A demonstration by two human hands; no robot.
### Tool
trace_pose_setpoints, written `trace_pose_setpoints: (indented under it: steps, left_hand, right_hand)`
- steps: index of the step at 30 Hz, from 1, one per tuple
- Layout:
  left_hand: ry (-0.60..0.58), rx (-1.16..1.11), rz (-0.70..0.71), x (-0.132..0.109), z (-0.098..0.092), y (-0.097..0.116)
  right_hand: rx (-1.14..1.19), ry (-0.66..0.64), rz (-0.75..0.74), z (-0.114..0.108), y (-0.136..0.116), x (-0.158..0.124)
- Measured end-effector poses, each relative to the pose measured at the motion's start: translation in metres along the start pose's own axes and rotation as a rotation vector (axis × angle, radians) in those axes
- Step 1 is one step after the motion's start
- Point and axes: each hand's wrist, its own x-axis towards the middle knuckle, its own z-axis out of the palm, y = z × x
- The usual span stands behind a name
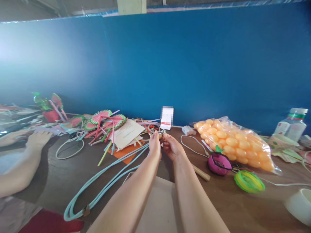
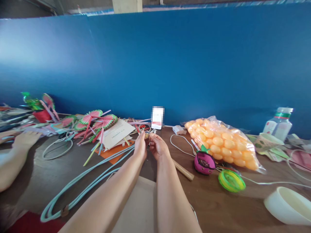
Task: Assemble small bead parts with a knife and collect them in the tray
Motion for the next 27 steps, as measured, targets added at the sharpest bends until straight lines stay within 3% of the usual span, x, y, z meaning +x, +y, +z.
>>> trace_pose_setpoints:
  steps: [14,27]
  left_hand:
    - [-0.029,0.101,0.093,0.0066,-0.0042,-0.0067]
    - [-0.004,0.144,0.094,0.0055,-0.0026,-0.0052]
  right_hand:
    - [-0.031,0.045,-0.007,0.0022,-0.0002,0.0001]
    - [-0.019,0.074,-0.019,0.0029,-0.0001,-0.0009]
